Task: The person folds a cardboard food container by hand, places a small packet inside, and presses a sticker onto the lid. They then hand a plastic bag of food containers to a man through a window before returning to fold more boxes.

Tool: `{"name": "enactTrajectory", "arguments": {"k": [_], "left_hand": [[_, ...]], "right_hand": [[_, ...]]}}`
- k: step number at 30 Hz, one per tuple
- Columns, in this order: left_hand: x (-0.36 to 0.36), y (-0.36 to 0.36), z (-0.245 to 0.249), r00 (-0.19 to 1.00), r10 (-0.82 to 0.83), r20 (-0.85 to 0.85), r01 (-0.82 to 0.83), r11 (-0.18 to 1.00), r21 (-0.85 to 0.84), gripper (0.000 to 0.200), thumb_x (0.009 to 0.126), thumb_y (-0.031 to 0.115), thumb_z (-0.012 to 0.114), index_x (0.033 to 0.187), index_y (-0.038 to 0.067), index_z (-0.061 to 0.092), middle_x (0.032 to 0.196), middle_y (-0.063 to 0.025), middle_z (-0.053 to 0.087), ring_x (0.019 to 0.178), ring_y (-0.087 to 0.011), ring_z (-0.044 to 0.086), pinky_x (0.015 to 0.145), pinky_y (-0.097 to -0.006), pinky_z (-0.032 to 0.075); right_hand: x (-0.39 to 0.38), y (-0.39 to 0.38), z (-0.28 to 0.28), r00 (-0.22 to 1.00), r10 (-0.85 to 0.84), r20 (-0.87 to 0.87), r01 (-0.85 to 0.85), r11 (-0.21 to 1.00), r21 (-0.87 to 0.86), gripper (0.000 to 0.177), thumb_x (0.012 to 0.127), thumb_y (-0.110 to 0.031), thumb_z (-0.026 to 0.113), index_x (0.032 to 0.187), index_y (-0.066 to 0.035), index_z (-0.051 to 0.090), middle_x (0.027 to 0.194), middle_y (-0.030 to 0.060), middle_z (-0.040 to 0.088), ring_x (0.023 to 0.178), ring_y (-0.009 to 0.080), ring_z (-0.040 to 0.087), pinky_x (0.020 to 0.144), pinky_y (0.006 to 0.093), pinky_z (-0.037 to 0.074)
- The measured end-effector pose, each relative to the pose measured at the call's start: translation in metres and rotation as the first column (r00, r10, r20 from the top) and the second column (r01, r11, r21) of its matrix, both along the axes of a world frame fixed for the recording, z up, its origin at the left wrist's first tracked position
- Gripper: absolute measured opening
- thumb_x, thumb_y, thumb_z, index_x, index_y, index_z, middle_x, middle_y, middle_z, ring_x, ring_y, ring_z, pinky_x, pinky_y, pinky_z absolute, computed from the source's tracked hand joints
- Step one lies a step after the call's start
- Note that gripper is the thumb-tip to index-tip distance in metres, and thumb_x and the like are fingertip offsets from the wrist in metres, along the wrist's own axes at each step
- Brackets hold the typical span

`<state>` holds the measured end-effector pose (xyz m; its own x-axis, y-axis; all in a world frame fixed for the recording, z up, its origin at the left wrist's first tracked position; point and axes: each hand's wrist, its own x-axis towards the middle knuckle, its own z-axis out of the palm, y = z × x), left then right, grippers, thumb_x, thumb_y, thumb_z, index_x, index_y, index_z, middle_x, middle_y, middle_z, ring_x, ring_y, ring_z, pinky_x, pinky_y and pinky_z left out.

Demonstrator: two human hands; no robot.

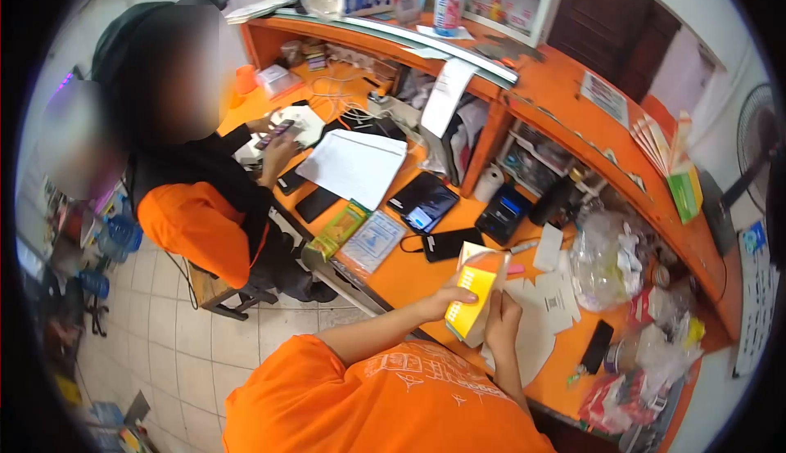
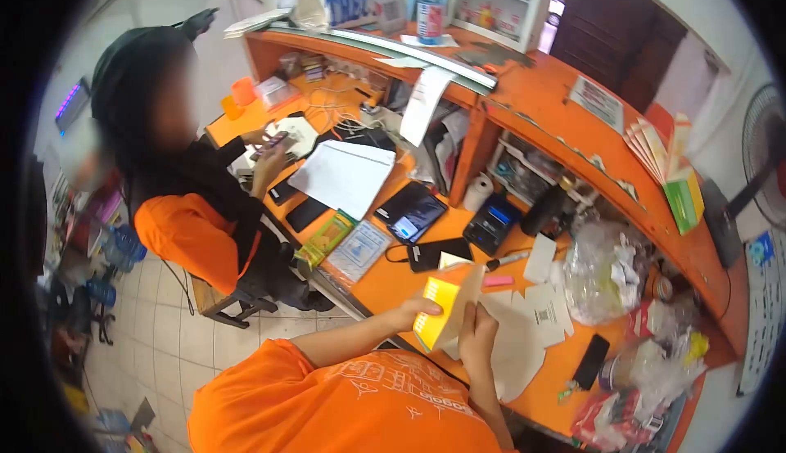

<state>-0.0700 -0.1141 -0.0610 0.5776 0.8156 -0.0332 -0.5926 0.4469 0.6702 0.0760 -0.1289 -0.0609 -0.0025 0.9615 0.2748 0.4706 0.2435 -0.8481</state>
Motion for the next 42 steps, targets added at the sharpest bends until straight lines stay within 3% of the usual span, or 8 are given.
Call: {"name": "enactTrajectory", "arguments": {"k": [12,17,22,24,26,28,34,42], "left_hand": [[0.002,0.004,-0.015,0.906,0.098,-0.413,0.180,0.792,0.583,0.092,0.067,0.025,0.064,0.137,0.005,0.008,0.137,-0.0153,0.018,0.127,-0.0249,0.017,0.103,-0.0335,0.014],[0.018,-0.007,-0.025,0.968,-0.057,-0.244,0.124,0.956,0.268,0.088,0.070,0.024,0.064,0.136,0.004,0.009,0.138,-0.0148,0.015,0.128,-0.0237,0.015,0.103,-0.0344,0.014],[0.020,0.004,-0.031,0.959,0.196,-0.205,-0.157,0.969,0.193,0.078,0.071,0.010,0.063,0.132,0.004,0.017,0.123,-0.0125,0.037,0.112,-0.0213,0.039,0.091,-0.0311,0.036],[0.020,0.021,-0.043,0.786,0.523,-0.329,-0.414,0.841,0.349,0.081,0.067,0.013,0.069,0.130,0.002,0.018,0.118,-0.0127,0.036,0.109,-0.0215,0.039,0.090,-0.0306,0.037],[0.025,0.025,-0.033,0.530,0.722,-0.446,-0.478,0.688,0.546,0.092,0.062,0.016,0.074,0.128,-0.004,0.014,0.123,-0.0173,0.024,0.113,-0.0259,0.034,0.094,-0.0339,0.032],[0.035,0.019,-0.024,0.083,0.865,-0.495,-0.183,0.502,0.846,0.093,0.063,0.011,0.072,0.130,0.000,0.008,0.123,-0.0177,0.027,0.110,-0.0262,0.038,0.092,-0.0348,0.036],[0.060,0.009,-0.016,0.584,0.721,-0.373,-0.388,0.652,0.652,0.108,0.059,0.015,0.076,0.130,0.002,-0.004,0.127,-0.0182,0.019,0.115,-0.0272,0.032,0.097,-0.0367,0.029],[0.058,-0.001,0.017,0.874,0.483,0.052,-0.144,0.155,0.977,0.104,0.062,0.042,0.072,0.130,-0.002,0.008,0.122,-0.0241,0.028,0.113,-0.0327,0.034,0.093,-0.0425,0.029]], "right_hand": [[0.014,0.008,-0.003,0.984,-0.012,-0.179,0.017,0.999,0.029,0.022,0.087,-0.009,0.041,0.080,0.004,0.057,0.053,0.0152,0.049,0.048,0.0166,0.048,0.047,0.0311,0.038],[0.026,0.013,-0.023,0.993,-0.090,0.082,0.088,0.996,0.030,0.022,0.087,-0.012,0.042,0.082,0.003,0.058,0.055,0.0148,0.050,0.050,0.0148,0.051,0.049,0.0294,0.040],[0.043,0.022,-0.009,0.710,-0.151,-0.688,-0.332,0.789,-0.516,0.033,0.087,-0.021,0.045,0.113,-0.001,0.046,0.088,0.0103,0.057,0.084,0.0159,0.056,0.071,0.0258,0.043],[0.052,0.024,-0.026,0.743,0.061,-0.666,-0.369,0.868,-0.332,0.069,0.084,-0.023,0.052,0.135,-0.004,0.011,0.125,0.0158,0.038,0.114,0.0252,0.041,0.094,0.0347,0.035],[0.047,0.007,-0.005,0.937,0.346,-0.049,-0.349,0.934,-0.074,0.081,0.077,-0.019,0.059,0.135,-0.003,0.006,0.134,0.0172,0.022,0.122,0.0293,0.028,0.096,0.0365,0.032],[0.030,-0.008,0.014,0.966,0.248,0.070,-0.249,0.969,0.001,0.083,0.074,-0.015,0.061,0.135,-0.002,0.007,0.133,0.0186,0.023,0.122,0.0317,0.027,0.096,0.0371,0.032],[0.030,-0.016,0.008,0.993,0.092,0.073,-0.099,0.990,0.104,0.085,0.065,-0.008,0.063,0.132,0.004,0.011,0.127,0.0259,0.027,0.117,0.0395,0.031,0.097,0.0405,0.028],[0.081,0.006,0.052,0.937,-0.279,-0.208,0.345,0.663,0.665,0.071,0.060,-0.013,0.076,0.113,0.001,0.031,0.106,0.0131,0.041,0.097,0.0214,0.048,0.080,0.0327,0.041]]}}
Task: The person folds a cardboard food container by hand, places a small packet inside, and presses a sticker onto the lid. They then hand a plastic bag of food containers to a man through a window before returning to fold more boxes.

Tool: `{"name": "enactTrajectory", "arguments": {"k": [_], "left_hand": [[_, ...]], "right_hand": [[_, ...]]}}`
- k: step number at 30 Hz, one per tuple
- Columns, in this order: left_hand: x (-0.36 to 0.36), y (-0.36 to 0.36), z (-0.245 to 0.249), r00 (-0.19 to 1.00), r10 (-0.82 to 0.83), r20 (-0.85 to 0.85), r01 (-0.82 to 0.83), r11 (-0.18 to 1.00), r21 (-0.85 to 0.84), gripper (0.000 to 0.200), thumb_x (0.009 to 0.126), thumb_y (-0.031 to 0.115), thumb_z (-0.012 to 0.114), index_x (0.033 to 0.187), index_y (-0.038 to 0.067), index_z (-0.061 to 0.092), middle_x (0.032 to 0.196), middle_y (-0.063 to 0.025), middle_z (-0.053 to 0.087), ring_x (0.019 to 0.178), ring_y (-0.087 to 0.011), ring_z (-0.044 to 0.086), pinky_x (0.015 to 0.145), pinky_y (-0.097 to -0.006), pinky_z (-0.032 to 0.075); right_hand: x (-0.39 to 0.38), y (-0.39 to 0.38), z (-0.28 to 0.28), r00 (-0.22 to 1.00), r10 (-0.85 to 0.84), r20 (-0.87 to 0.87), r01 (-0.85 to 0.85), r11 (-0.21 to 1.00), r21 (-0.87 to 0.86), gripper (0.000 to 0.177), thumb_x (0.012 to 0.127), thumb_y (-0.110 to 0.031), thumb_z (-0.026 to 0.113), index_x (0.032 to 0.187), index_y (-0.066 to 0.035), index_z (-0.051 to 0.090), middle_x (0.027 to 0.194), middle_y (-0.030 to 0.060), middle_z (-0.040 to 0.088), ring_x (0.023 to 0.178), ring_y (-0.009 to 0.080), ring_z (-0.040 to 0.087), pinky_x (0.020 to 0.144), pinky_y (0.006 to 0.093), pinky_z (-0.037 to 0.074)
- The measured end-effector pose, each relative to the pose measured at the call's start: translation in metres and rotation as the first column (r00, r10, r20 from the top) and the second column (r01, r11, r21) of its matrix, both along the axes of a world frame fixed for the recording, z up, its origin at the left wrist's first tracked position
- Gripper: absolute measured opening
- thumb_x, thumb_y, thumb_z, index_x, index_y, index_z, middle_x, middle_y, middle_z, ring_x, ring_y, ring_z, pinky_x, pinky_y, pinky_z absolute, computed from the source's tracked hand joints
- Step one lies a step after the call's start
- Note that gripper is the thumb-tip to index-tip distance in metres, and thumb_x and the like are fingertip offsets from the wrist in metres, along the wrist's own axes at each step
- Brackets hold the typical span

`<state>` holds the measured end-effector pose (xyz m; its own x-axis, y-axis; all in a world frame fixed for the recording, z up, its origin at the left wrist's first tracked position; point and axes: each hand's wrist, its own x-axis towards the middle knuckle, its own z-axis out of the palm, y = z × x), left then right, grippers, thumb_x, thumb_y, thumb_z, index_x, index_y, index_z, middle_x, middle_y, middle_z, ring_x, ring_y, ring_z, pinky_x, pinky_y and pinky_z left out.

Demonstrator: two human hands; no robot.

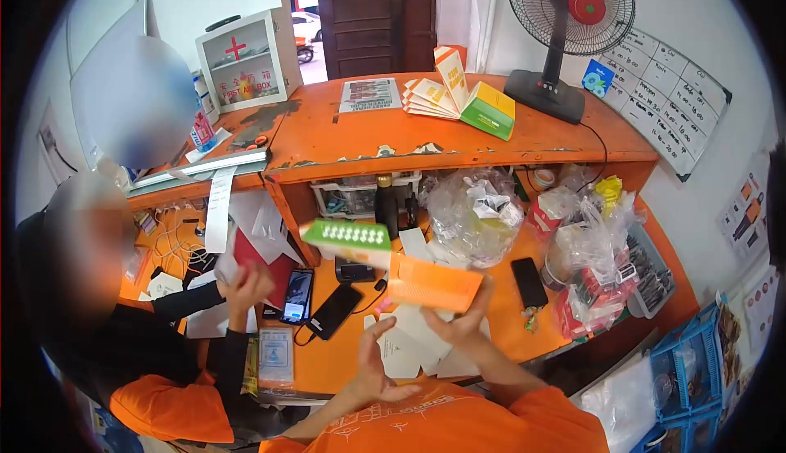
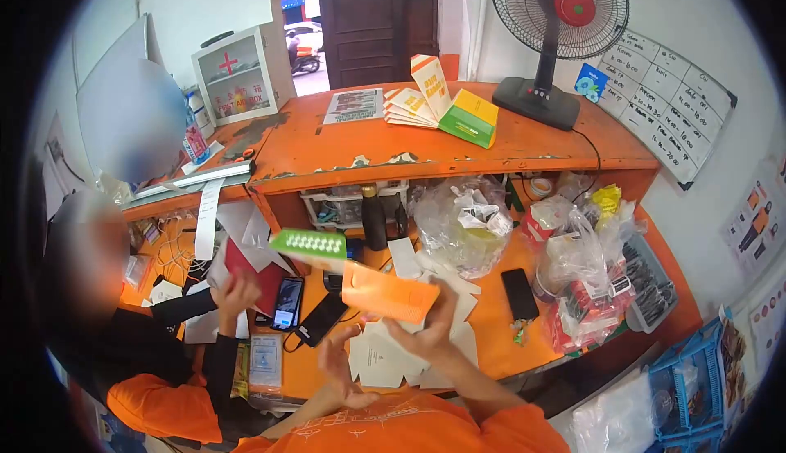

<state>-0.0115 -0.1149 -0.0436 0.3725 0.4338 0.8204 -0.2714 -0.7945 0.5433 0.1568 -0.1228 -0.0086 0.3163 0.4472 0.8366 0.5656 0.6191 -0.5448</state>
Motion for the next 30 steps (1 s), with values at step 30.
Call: {"name": "enactTrajectory", "arguments": {"k": [30], "left_hand": [[-0.050,0.005,-0.006,0.856,0.397,-0.331,-0.474,0.857,-0.199,0.048,0.071,0.007,0.063,0.113,-0.001,0.041,0.102,-0.0148,0.047,0.081,-0.0215,0.052,0.073,-0.0314,0.041]], "right_hand": [[0.230,0.232,0.161,0.759,-0.186,0.623,0.570,0.654,-0.498,0.047,0.089,-0.036,0.025,0.119,-0.007,0.046,0.121,0.0155,0.047,0.112,0.0286,0.044,0.095,0.0412,0.030]]}}
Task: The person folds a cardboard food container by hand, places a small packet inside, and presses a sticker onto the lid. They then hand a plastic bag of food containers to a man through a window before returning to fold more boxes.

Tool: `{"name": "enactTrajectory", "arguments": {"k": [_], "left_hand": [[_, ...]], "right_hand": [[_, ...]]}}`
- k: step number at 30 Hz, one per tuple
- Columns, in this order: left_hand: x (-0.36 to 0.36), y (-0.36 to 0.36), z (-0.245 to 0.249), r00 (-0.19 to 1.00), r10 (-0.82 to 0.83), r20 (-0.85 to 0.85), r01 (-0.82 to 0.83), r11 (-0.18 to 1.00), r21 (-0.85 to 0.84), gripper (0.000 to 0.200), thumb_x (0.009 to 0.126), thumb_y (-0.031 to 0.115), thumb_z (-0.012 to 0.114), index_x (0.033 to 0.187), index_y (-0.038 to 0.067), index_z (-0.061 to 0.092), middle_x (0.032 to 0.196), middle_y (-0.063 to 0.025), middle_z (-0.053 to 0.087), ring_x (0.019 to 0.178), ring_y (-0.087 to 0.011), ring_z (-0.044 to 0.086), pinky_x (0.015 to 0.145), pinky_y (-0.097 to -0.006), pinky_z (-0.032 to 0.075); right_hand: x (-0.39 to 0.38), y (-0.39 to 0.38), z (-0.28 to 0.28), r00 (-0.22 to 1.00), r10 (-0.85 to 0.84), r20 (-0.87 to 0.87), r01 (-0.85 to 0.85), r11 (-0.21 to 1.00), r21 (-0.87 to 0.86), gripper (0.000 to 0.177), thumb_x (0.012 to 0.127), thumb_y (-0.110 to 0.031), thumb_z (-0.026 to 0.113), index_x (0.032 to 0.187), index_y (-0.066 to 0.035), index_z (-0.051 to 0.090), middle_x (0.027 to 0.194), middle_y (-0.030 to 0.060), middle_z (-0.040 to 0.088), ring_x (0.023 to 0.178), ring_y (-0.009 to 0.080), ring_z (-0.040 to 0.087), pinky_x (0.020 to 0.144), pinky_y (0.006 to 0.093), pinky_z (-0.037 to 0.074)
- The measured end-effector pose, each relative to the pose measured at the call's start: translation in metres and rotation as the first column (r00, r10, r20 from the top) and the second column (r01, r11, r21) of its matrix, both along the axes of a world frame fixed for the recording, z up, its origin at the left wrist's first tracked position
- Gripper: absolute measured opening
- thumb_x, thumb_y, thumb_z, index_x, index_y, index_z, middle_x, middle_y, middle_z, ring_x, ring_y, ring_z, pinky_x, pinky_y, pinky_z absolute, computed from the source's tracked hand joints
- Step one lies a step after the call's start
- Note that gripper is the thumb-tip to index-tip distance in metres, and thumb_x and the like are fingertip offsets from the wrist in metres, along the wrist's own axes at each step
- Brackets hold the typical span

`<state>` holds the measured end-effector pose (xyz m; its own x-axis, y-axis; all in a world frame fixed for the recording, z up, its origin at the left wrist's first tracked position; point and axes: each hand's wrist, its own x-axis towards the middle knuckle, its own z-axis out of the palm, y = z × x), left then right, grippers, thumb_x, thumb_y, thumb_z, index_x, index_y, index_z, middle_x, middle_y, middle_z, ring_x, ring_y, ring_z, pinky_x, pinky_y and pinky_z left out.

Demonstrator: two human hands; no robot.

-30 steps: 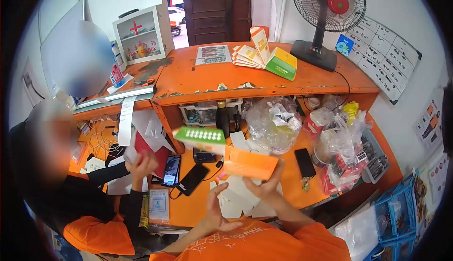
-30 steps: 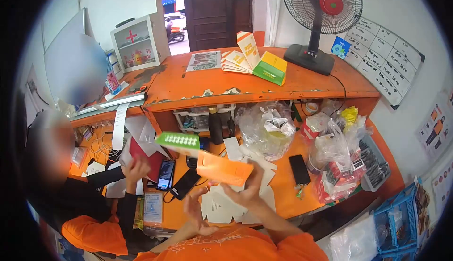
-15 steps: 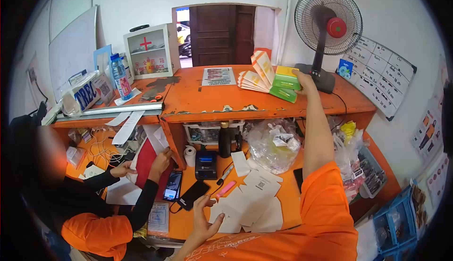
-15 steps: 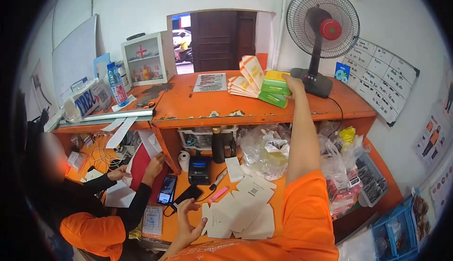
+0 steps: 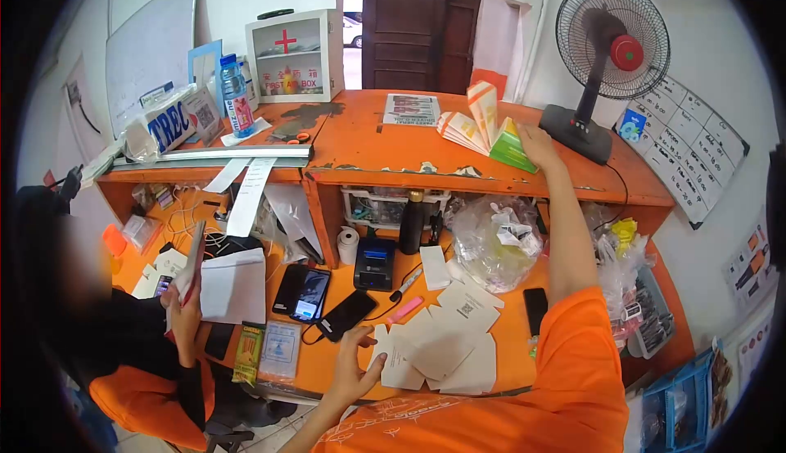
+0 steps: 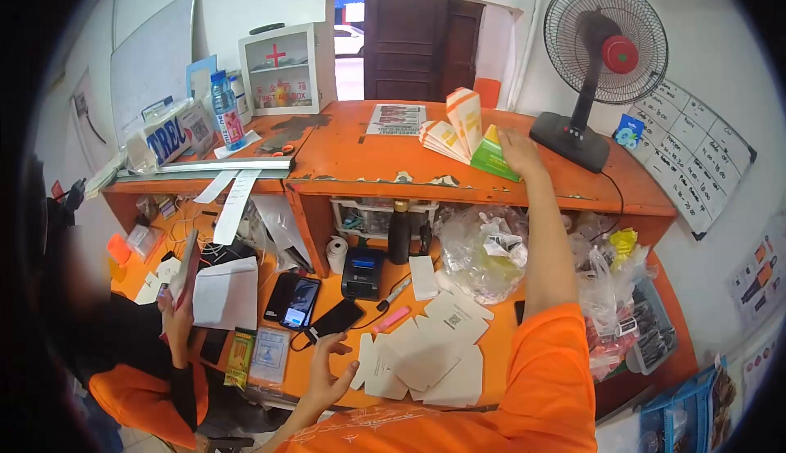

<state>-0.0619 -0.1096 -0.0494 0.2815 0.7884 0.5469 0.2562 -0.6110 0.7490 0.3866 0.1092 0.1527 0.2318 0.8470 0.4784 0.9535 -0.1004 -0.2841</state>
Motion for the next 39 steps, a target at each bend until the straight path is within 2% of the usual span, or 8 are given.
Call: {"name": "enactTrajectory", "arguments": {"k": [6,14,24,27,29,31,35,39], "left_hand": [[0.004,-0.004,0.005,0.997,-0.067,-0.023,0.067,0.997,-0.036,0.042,0.071,0.008,0.062,0.109,-0.001,0.046,0.095,-0.0155,0.055,0.080,-0.0243,0.056,0.070,-0.0330,0.043],[0.001,-0.008,0.003,0.992,-0.106,-0.067,0.100,0.991,-0.093,0.032,0.074,0.009,0.060,0.104,0.002,0.052,0.082,-0.0112,0.059,0.078,-0.0263,0.057,0.070,-0.0343,0.044],[-0.014,0.010,-0.015,0.910,-0.189,-0.369,0.083,0.955,-0.284,0.037,0.072,0.018,0.063,0.103,0.001,0.052,0.093,-0.0175,0.057,0.088,-0.0314,0.055,0.077,-0.0365,0.043],[-0.033,0.022,-0.060,0.795,-0.147,-0.588,-0.037,0.957,-0.289,0.048,0.073,0.030,0.062,0.108,-0.002,0.050,0.104,-0.0207,0.053,0.096,-0.0356,0.051,0.082,-0.0397,0.041],[-0.037,0.029,-0.089,0.750,-0.154,-0.643,-0.087,0.941,-0.326,0.053,0.073,0.034,0.061,0.109,-0.003,0.049,0.109,-0.0214,0.050,0.099,-0.0368,0.049,0.084,-0.0400,0.041],[-0.036,0.037,-0.125,0.713,-0.187,-0.675,-0.130,0.912,-0.390,0.072,0.071,0.046,0.060,0.118,-0.004,0.041,0.123,-0.0215,0.040,0.110,-0.0379,0.040,0.090,-0.0421,0.036],[0.003,0.028,-0.130,0.578,-0.224,-0.785,-0.263,0.859,-0.438,0.094,0.063,0.057,0.062,0.130,0.001,0.026,0.133,-0.0171,0.025,0.120,-0.0339,0.025,0.097,-0.0444,0.022],[0.009,0.023,-0.130,0.538,-0.128,-0.833,-0.276,0.907,-0.318,0.093,0.059,0.055,0.066,0.128,0.003,0.030,0.131,-0.0159,0.027,0.118,-0.0323,0.028,0.095,-0.0426,0.024]], "right_hand": [[-0.041,-0.013,0.033,0.980,-0.056,0.193,0.110,0.953,-0.282,0.049,0.088,-0.039,0.032,0.125,-0.008,0.040,0.119,0.0208,0.046,0.112,0.0333,0.042,0.096,0.0384,0.031],[-0.045,-0.017,-0.007,0.842,-0.153,0.517,0.111,0.988,0.111,0.054,0.080,-0.046,0.046,0.121,-0.010,0.044,0.114,0.0193,0.046,0.107,0.0341,0.043,0.095,0.0486,0.027],[-0.030,-0.018,-0.017,0.916,-0.144,0.374,0.116,0.989,0.097,0.064,0.083,-0.045,0.044,0.128,-0.003,0.028,0.128,0.0210,0.035,0.122,0.0336,0.029,0.100,0.0491,0.013],[-0.082,-0.071,-0.027,0.843,-0.148,0.517,-0.175,0.833,0.524,0.056,0.083,-0.037,0.048,0.123,-0.001,0.034,0.123,0.0201,0.040,0.117,0.0331,0.035,0.098,0.0460,0.021],[-0.129,-0.116,-0.056,0.964,0.175,0.198,-0.262,0.725,0.637,0.046,0.080,-0.027,0.054,0.114,0.001,0.042,0.115,0.0190,0.046,0.110,0.0325,0.041,0.092,0.0411,0.030],[-0.170,-0.157,-0.122,0.872,0.460,-0.166,-0.359,0.833,0.421,0.035,0.077,-0.017,0.059,0.105,0.000,0.049,0.104,0.0180,0.050,0.101,0.0318,0.045,0.089,0.0391,0.034],[-0.222,-0.219,-0.282,0.766,0.407,-0.498,-0.503,0.862,-0.070,0.040,0.068,-0.026,0.069,0.095,-0.001,0.053,0.103,0.0182,0.047,0.098,0.0326,0.044,0.088,0.0392,0.035],[-0.252,-0.251,-0.323,0.916,0.305,-0.262,-0.373,0.888,-0.270,0.025,0.071,-0.018,0.063,0.087,0.000,0.058,0.092,0.0188,0.052,0.090,0.0338,0.049,0.080,0.0389,0.041]]}}
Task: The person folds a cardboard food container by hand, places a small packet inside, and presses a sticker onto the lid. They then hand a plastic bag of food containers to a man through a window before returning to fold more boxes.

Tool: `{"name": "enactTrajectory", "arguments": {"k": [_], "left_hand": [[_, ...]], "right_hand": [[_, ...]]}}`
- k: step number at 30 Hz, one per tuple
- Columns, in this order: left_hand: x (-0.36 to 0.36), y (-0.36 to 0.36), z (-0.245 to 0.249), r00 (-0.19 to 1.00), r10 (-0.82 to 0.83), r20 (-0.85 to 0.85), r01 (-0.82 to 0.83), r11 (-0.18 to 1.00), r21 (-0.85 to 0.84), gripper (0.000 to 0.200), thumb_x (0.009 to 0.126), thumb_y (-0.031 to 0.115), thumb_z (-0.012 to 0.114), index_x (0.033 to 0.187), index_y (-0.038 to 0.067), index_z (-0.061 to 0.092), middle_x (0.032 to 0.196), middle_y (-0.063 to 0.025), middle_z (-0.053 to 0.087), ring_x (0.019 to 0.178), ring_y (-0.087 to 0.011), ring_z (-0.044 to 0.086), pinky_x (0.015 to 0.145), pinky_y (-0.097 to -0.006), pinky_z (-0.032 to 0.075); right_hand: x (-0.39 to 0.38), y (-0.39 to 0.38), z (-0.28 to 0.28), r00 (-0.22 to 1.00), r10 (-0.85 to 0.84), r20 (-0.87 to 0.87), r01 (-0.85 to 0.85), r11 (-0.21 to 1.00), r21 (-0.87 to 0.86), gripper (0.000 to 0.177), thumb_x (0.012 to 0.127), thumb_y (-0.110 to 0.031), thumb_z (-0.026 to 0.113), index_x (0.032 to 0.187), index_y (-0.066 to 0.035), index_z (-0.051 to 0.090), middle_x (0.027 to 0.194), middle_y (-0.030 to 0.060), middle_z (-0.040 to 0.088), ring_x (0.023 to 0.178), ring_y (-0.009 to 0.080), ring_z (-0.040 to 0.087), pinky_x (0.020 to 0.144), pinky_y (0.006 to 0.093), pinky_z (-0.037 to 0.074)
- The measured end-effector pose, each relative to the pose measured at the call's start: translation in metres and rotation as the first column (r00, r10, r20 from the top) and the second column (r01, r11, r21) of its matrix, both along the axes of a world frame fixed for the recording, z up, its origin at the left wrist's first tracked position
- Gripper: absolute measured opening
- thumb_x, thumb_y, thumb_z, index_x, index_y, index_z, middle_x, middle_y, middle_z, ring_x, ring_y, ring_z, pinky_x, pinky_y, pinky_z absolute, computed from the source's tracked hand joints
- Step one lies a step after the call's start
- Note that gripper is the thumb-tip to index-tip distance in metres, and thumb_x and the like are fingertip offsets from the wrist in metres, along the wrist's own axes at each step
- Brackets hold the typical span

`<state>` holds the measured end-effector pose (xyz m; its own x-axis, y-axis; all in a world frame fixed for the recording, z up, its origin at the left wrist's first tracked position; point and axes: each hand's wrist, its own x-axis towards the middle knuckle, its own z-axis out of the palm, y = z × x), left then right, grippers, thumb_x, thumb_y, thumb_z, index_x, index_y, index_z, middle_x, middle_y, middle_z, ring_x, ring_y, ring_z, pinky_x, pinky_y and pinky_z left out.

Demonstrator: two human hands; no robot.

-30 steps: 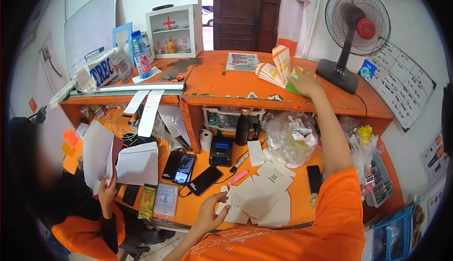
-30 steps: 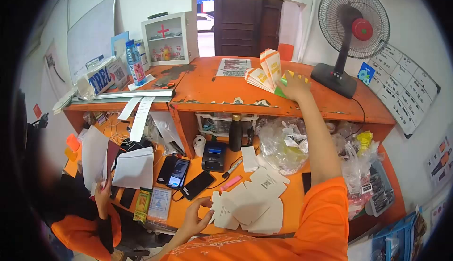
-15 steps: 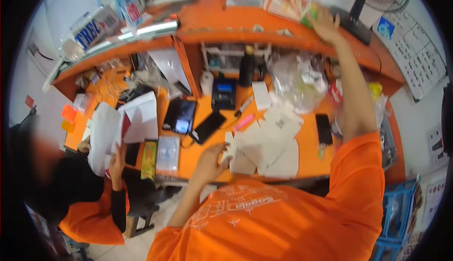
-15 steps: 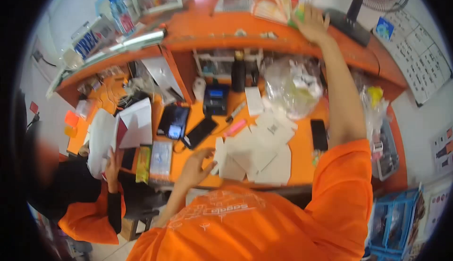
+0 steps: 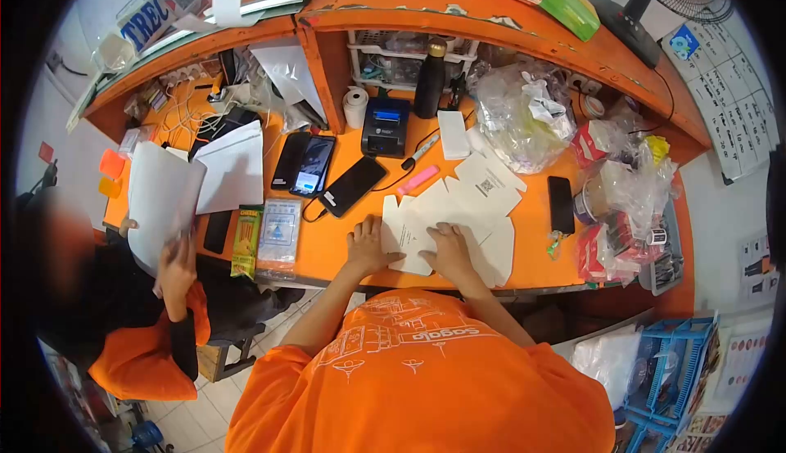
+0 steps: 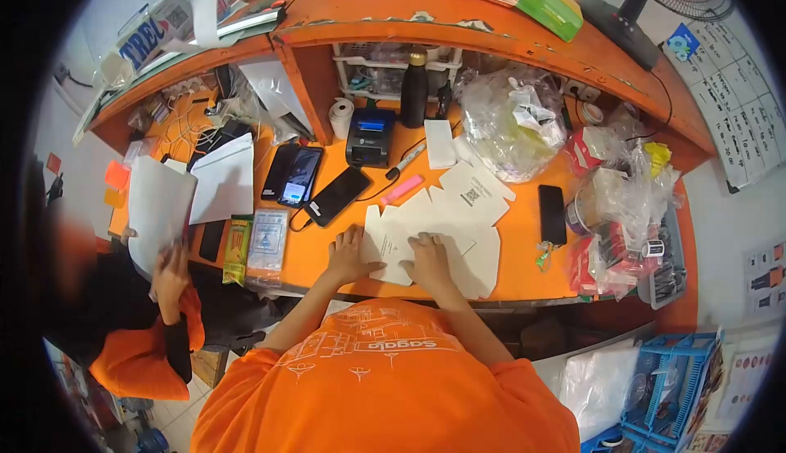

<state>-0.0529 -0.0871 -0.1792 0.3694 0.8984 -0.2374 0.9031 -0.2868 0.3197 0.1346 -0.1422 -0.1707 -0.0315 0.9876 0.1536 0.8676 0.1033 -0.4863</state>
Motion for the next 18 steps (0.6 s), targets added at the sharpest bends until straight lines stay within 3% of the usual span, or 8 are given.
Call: {"name": "enactTrajectory", "arguments": {"k": [3,5,6,7,8,11,15,18], "left_hand": [[-0.004,0.000,0.000,0.975,0.178,0.134,-0.186,0.981,0.050,0.084,0.059,0.053,0.067,0.120,0.003,0.039,0.126,-0.0167,0.030,0.112,-0.0311,0.032,0.092,-0.0408,0.028],[-0.006,0.009,-0.002,0.951,0.152,0.270,-0.230,0.931,0.285,0.068,0.067,0.051,0.061,0.112,0.002,0.045,0.111,-0.0148,0.042,0.099,-0.0269,0.043,0.085,-0.0392,0.035],[-0.007,0.018,0.004,0.736,0.351,0.579,-0.256,0.936,-0.243,0.061,0.073,0.049,0.056,0.110,0.002,0.047,0.104,-0.0125,0.047,0.093,-0.0239,0.046,0.081,-0.0374,0.038],[-0.008,0.025,0.009,0.422,0.630,0.651,-0.038,0.730,-0.682,0.054,0.078,0.046,0.051,0.108,0.002,0.048,0.097,-0.0102,0.051,0.086,-0.0209,0.050,0.077,-0.0356,0.041],[-0.008,0.030,0.016,0.269,0.795,0.544,0.153,0.522,-0.839,0.046,0.084,0.041,0.041,0.108,0.002,0.049,0.090,-0.0075,0.056,0.078,-0.0176,0.054,0.072,-0.0301,0.044],[-0.007,0.036,0.036,0.333,0.768,0.548,0.420,0.399,-0.815,0.038,0.085,0.030,0.048,0.109,0.001,0.050,0.096,-0.0074,0.058,0.085,-0.0174,0.055,0.074,-0.0278,0.043],[0.004,0.024,0.076,0.415,0.412,0.812,0.230,0.816,-0.531,0.031,0.081,0.007,0.050,0.110,-0.002,0.050,0.095,-0.0059,0.058,0.083,-0.0166,0.056,0.076,-0.0261,0.043],[0.014,0.000,0.131,0.466,0.095,0.880,0.045,0.990,-0.130,0.030,0.084,0.003,0.043,0.113,0.000,0.050,0.098,-0.0123,0.058,0.086,-0.0204,0.057,0.077,-0.0267,0.042]], "right_hand": [[0.007,0.005,0.004,0.997,-0.067,-0.024,0.067,0.998,-0.015,0.018,0.072,-0.012,0.056,0.085,0.001,0.059,0.080,0.0177,0.057,0.078,0.0338,0.054,0.070,0.0384,0.045],[0.010,0.009,0.019,0.994,-0.103,-0.032,0.100,0.991,-0.091,0.016,0.073,-0.009,0.052,0.084,0.001,0.059,0.074,0.0168,0.058,0.071,0.0336,0.056,0.065,0.0381,0.047],[0.007,0.005,0.034,0.993,-0.009,-0.120,0.010,1.000,0.007,0.015,0.073,-0.007,0.051,0.084,0.000,0.059,0.073,0.0163,0.058,0.068,0.0334,0.056,0.063,0.0383,0.047],[0.003,-0.001,0.049,0.975,0.098,-0.199,-0.078,0.991,0.107,0.015,0.074,-0.006,0.049,0.083,-0.001,0.059,0.072,0.0158,0.059,0.065,0.0333,0.056,0.061,0.0384,0.046],[-0.003,-0.006,0.064,0.956,0.176,-0.235,-0.147,0.980,0.134,0.011,0.073,-0.004,0.051,0.079,0.001,0.059,0.072,0.0152,0.059,0.065,0.0337,0.056,0.059,0.0379,0.045],[-0.018,-0.018,0.080,0.888,0.400,-0.226,-0.369,0.914,0.166,0.012,0.076,-0.006,0.051,0.081,0.001,0.060,0.070,0.0162,0.059,0.067,0.0300,0.058,0.062,0.0333,0.046],[-0.015,-0.013,0.102,0.808,0.403,-0.429,-0.440,0.898,0.016,0.018,0.078,-0.011,0.054,0.091,0.001,0.059,0.080,0.0147,0.061,0.075,0.0226,0.059,0.065,0.0289,0.046],[-0.010,0.005,0.109,0.640,0.082,-0.764,-0.026,0.996,0.085,0.030,0.076,-0.009,0.058,0.103,0.002,0.051,0.094,0.0111,0.056,0.086,0.0150,0.056,0.071,0.0270,0.047]]}}
